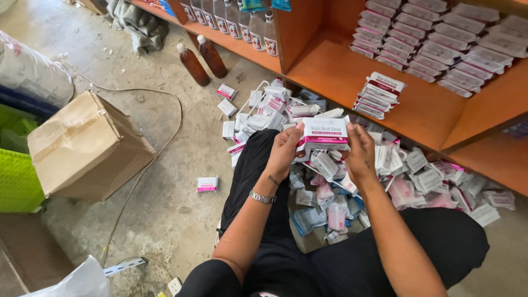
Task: Sorting and stacking individual bars of packaged soap from a pile on the floor onto a wooden shelf.
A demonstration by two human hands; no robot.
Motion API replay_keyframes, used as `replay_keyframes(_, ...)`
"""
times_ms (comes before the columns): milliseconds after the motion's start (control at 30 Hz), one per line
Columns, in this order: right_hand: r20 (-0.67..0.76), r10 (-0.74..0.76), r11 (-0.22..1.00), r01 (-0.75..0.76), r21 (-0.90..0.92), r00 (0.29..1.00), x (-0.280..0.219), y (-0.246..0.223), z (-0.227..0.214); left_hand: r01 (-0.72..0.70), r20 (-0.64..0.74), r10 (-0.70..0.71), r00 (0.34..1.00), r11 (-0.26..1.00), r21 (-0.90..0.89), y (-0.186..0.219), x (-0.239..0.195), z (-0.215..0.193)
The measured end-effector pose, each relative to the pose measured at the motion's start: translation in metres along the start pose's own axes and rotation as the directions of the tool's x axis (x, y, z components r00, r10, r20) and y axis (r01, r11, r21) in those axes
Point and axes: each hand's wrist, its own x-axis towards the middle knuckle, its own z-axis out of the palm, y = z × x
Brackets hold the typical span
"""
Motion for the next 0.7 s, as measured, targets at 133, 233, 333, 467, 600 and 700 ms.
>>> replay_keyframes(133,-0.022,0.103,0.994,-0.101,0.051,0.994,-0.005,-0.016,0.003,0.011,0.034,-0.01,0.999,0.999,-0.042,-0.002,-0.002,0.009)
replay_keyframes(233,0.014,0.157,0.982,-0.158,0.106,0.987,-0.006,-0.013,0.0,-0.147,0.015,0.147,0.989,0.989,0.024,-0.012,-0.003,0.011)
replay_keyframes(333,-0.078,0.04,0.997,-0.045,-0.066,0.996,-0.004,-0.001,-0.015,-0.46,0.077,0.479,0.874,0.768,0.446,-0.011,0.0,0.011)
replay_keyframes(467,-0.053,-0.325,0.735,0.217,-0.643,0.944,-0.001,-0.004,-0.028,-0.483,0.193,0.505,0.841,0.544,0.686,0.003,0.009,0.012)
replay_keyframes(600,-0.105,-0.265,0.701,0.117,-0.704,0.959,0.01,-0.008,-0.04,-0.407,0.218,0.371,0.903,0.576,0.709,0.002,0.029,0.013)
replay_keyframes(700,-0.08,-0.28,0.593,0.107,-0.798,0.957,0.026,-0.007,-0.063,-0.479,0.292,0.422,0.858,0.453,0.752,0.006,0.045,0.021)
